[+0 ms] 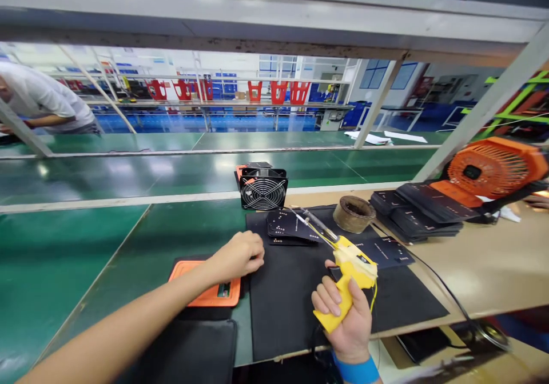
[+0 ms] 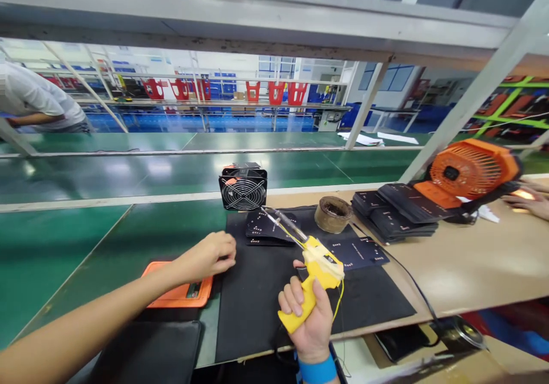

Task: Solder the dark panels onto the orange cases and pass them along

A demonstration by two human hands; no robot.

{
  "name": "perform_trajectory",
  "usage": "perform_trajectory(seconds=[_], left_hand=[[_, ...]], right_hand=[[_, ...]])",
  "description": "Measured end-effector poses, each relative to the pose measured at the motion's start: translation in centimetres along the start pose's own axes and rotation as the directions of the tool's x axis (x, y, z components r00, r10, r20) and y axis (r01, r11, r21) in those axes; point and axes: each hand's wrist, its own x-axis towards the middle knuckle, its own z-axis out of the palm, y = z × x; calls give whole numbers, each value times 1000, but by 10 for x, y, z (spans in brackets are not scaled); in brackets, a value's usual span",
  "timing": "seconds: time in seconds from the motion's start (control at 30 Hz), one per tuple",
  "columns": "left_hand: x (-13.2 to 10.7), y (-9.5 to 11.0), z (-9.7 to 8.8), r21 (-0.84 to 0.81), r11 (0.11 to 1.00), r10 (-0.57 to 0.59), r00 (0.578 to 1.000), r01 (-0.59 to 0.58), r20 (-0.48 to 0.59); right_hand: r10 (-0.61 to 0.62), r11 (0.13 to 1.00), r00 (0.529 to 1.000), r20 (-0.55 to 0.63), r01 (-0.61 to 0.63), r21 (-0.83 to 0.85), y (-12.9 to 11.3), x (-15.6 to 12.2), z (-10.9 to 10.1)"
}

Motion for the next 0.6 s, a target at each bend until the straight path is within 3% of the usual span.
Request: perform_trajectory(seconds=[0.13,0.23,0.33,0.47,0.53,0.6], left_hand=[[54,-11,-3,-23,999,-40,997,39,-66],[84,-21,-6,-21,995,-95,993,97,69],[95,-25,-7,-19,995,-97,984,101,153],[73,-16,-8,56,997,-58,998,58,7],[46,-9,-9,82,995,-47,998,51,-47],[13,-3,-9,67,996,-61,998,63,-27]], right_hand=[[-65,996,997,-28,67,61,-3,1,1],[-67,995,997,-34,69,77,-1,1,-1],[-54,996,998,-34,57,75,2,1,-3],[-22,998,999,-43,24,63,2,-2,-1],[-9,998,999,-51,12,61,1,-3,0],[3,999,999,-51,-1,37,0,-4,1]])
